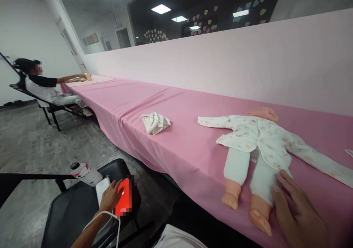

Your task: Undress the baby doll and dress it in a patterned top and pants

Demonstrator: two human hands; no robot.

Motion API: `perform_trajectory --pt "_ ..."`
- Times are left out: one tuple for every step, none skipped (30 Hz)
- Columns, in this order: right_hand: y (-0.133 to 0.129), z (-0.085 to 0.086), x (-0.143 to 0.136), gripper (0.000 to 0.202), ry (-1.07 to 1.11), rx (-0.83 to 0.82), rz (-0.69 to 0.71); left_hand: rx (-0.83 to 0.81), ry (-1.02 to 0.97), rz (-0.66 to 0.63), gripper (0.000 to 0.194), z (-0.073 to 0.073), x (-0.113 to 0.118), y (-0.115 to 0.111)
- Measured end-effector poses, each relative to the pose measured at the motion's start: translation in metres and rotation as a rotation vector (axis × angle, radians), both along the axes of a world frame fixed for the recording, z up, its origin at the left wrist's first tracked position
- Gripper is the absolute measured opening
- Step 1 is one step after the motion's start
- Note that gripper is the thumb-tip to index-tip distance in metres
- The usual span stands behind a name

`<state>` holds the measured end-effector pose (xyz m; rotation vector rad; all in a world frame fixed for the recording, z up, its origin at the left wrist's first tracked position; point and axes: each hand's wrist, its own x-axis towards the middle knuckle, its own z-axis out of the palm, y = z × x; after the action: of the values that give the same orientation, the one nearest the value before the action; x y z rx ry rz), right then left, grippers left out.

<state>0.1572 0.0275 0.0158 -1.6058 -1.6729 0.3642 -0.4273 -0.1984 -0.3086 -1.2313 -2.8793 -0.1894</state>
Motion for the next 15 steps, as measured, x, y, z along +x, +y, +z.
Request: perform_trajectory --pt "0.0 0.0 0.0 0.055 0.01 0.01 0.006 -0.014 0.005 0.0 0.056 0.0 0.0 0.005" --pt "0.0 0.0 0.0 0.055 0.016 0.018 0.014 -0.026 0.004 -0.001 0.056 0.0 0.0 0.01" --pt "0.0 0.0 -0.001 0.055 0.022 0.024 0.015 -0.039 0.0 -0.006 0.056 0.0 0.0 0.014" --pt "0.0 0.0 -0.001 0.055 0.022 0.02 0.014 -0.051 -0.006 -0.015 0.057 -0.001 -0.002 0.017" --pt "-0.001 0.001 -0.002 0.054 0.02 0.013 0.005 -0.06 -0.011 -0.026 0.057 -0.002 -0.003 0.019" --pt "-0.001 0.002 -0.002 0.054 0.019 0.008 -0.003 -0.067 -0.01 -0.032 0.058 -0.004 -0.005 0.02" --pt "-0.001 0.003 -0.003 0.054 0.021 0.001 -0.008 -0.072 -0.007 -0.031 0.058 -0.005 -0.006 0.021" --pt "-0.001 0.003 -0.003 0.053 0.024 -0.005 -0.012 -0.074 0.0 -0.026 0.058 -0.007 -0.008 0.02" --pt "-0.001 0.004 -0.003 0.054 0.028 -0.008 -0.012 -0.07 0.006 -0.022 0.059 -0.009 -0.01 0.019" --pt "-0.001 0.004 -0.003 0.054 0.031 -0.013 -0.009 -0.066 0.01 -0.023 0.059 -0.011 -0.012 0.017" --pt "-0.001 0.004 -0.003 0.054 0.033 -0.016 -0.01 -0.06 0.01 -0.031 0.059 -0.012 -0.013 0.016" --pt "-0.001 0.003 -0.002 0.054 0.033 -0.018 -0.006 -0.055 0.008 -0.043 0.059 -0.014 -0.014 0.014" --pt "-0.001 0.003 -0.002 0.054 0.032 -0.014 -0.002 -0.049 0.006 -0.056 0.06 -0.015 -0.015 0.013" --pt "-0.001 0.002 -0.002 0.053 0.033 -0.001 0.005 -0.044 0.008 -0.065 0.061 -0.017 -0.015 0.011" --pt "-0.001 0.001 -0.001 0.053 0.036 0.009 0.008 -0.04 0.012 -0.072 0.062 -0.018 -0.016 0.01"
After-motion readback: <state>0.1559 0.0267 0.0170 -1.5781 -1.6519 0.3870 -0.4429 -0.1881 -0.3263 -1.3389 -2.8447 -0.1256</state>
